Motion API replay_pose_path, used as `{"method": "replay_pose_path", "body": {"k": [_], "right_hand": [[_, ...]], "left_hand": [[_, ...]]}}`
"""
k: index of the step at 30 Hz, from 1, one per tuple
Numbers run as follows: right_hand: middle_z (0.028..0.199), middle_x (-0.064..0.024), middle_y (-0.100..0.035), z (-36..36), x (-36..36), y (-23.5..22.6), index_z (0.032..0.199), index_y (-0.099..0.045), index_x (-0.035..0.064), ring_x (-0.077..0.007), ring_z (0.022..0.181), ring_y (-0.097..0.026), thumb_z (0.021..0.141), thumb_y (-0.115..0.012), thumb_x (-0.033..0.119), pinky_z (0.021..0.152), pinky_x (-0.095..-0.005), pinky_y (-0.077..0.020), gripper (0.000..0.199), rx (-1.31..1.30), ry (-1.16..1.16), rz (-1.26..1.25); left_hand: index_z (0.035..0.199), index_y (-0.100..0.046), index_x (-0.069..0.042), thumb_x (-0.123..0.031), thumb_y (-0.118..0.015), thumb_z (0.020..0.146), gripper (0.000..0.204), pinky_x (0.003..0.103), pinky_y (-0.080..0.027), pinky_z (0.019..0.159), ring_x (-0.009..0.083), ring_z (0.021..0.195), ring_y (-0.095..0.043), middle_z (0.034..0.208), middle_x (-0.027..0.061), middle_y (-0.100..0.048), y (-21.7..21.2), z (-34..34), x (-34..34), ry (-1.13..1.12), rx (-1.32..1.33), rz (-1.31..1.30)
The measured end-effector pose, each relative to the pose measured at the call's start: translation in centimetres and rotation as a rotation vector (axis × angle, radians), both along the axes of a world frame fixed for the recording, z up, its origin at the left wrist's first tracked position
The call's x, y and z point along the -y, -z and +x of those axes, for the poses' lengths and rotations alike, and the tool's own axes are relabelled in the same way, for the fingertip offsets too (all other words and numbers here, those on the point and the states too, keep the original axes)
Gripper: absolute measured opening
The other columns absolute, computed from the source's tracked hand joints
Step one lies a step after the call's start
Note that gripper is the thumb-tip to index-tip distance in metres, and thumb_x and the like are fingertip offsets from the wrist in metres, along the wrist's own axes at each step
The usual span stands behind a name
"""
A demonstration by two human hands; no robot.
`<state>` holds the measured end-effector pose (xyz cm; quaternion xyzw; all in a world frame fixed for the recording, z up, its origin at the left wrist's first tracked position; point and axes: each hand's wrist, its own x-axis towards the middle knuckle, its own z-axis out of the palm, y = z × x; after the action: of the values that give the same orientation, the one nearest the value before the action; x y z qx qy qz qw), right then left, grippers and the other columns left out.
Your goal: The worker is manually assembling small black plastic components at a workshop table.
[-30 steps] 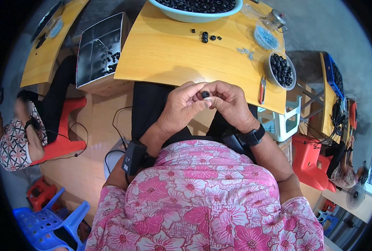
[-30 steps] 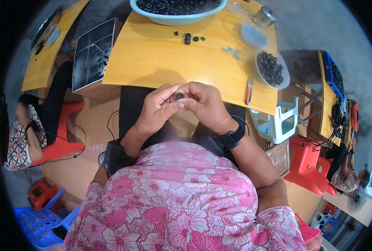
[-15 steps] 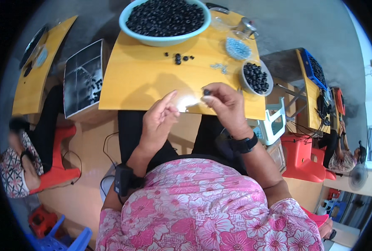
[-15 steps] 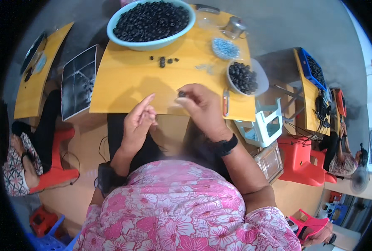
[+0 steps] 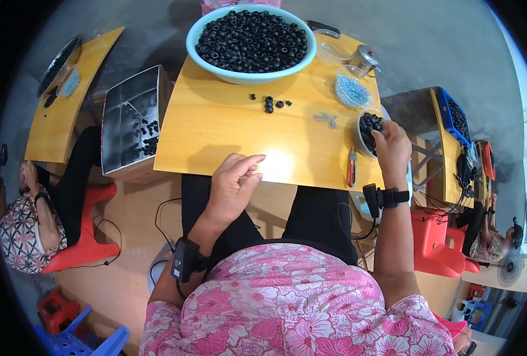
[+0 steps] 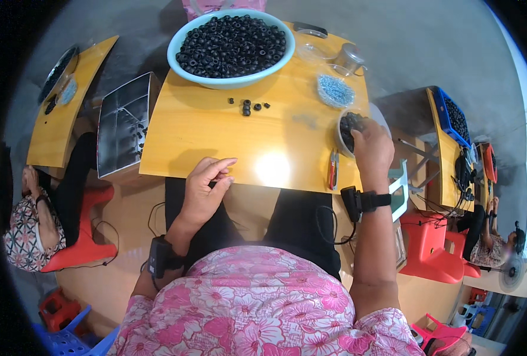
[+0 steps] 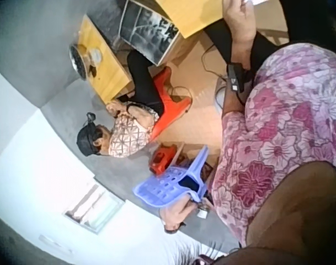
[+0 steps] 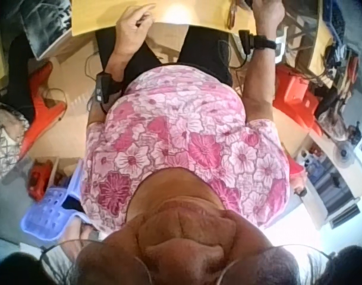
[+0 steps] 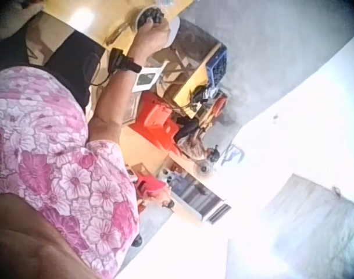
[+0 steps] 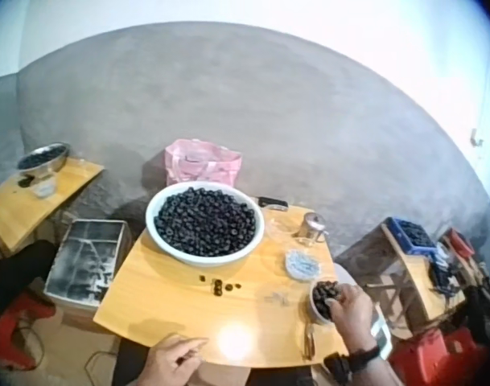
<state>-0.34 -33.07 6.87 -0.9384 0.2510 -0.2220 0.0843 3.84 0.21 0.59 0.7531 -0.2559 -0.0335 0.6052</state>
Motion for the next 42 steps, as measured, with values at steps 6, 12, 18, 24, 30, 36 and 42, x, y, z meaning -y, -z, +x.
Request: {"method": "replay_pose_path", "body": {"k": [6, 12, 18, 24, 30, 36, 42], "right_hand": [[0.079, -0.0114, -0.063, 4.4, -5.8, 1.4, 0.093, -0.068, 0.0048, -0.0256, 0.07, -0.061, 0.072, -0.072, 0.004, 0.066, -0.0362, -0.049, 0.021, 0.147, -0.404, 0.388], [0.08, -0.0086, -0.062, 10.5, -9.4, 4.5, 0.106, -0.067, 0.0049, -0.018, 0.066, -0.058, 0.075, -0.071, 0.004, 0.063, -0.0301, -0.0487, 0.031, 0.004, -0.555, 0.416], [0.086, -0.0171, -0.064, 12.5, -10.0, 5.7, 0.102, -0.068, 0.0079, -0.034, 0.081, -0.062, 0.077, -0.068, 0.014, 0.075, -0.0416, -0.0488, 0.026, -0.13, -0.52, 0.355], [0.088, -0.0186, -0.063, 11.9, -10.2, 6.0, 0.098, -0.07, 0.0095, -0.0359, 0.087, -0.061, 0.079, -0.065, 0.017, 0.077, -0.0436, -0.048, 0.02, -0.188, -0.515, 0.345], [0.09, -0.018, -0.063, 11.4, -10.3, 6.1, 0.102, -0.067, 0.0084, -0.0358, 0.086, -0.061, 0.081, -0.062, 0.013, 0.077, -0.0431, -0.0478, 0.022, -0.133, -0.529, 0.342], [0.077, -0.0124, -0.061, 11.4, -11.2, 6.3, 0.104, -0.068, 0.0072, -0.027, 0.071, -0.062, 0.072, -0.074, 0.015, 0.068, -0.0363, -0.0498, 0.034, -0.069, -0.567, 0.396], [0.077, -0.0127, -0.062, 11.5, -12.0, 6.0, 0.1, -0.069, 0.0056, -0.0285, 0.072, -0.062, 0.073, -0.074, 0.017, 0.068, -0.0361, -0.0501, 0.03, -0.093, -0.554, 0.337]], "left_hand": [[0.109, -0.065, -0.001, 0.007, -0.061, 0.077, 0.033, 0.026, -0.048, 0.074, 0.0168, 0.079, -0.057, 0.086, 0.0085, -0.056, 0.9, 1.5, 0.4, -0.001, 0.005, 0.025], [0.108, -0.065, -0.002, 0.005, -0.062, 0.077, 0.033, 0.027, -0.048, 0.073, 0.0178, 0.077, -0.057, 0.084, 0.009, -0.056, 0.7, 1.7, 0.8, -0.017, -0.042, 0.04], [0.11, -0.065, -0.004, 0.001, -0.064, 0.077, 0.033, 0.029, -0.049, 0.072, 0.0203, 0.078, -0.059, 0.087, 0.0106, -0.057, 0.5, 1.7, 0.6, -0.012, -0.008, 0.119], [0.109, -0.065, -0.003, 0.003, -0.062, 0.077, 0.033, 0.027, -0.048, 0.073, 0.019, 0.079, -0.058, 0.086, 0.0099, -0.057, 0.6, 1.7, 0.6, -0.016, -0.001, 0.095], [0.109, -0.065, -0.003, 0.001, -0.061, 0.076, 0.033, 0.028, -0.048, 0.074, 0.0189, 0.078, -0.058, 0.085, 0.0096, -0.057, 0.4, 1.6, 0.8, -0.035, -0.019, 0.116], [0.109, -0.065, -0.003, 0.0, -0.062, 0.076, 0.034, 0.028, -0.048, 0.074, 0.0189, 0.077, -0.057, 0.084, 0.0092, -0.056, 0.3, 1.8, 0.9, -0.031, -0.014, 0.115], [0.108, -0.065, -0.002, 0.002, -0.062, 0.075, 0.034, 0.028, -0.047, 0.073, 0.0189, 0.076, -0.056, 0.083, 0.009, -0.055, 0.3, 1.8, 0.8, -0.035, -0.022, 0.101]]}}
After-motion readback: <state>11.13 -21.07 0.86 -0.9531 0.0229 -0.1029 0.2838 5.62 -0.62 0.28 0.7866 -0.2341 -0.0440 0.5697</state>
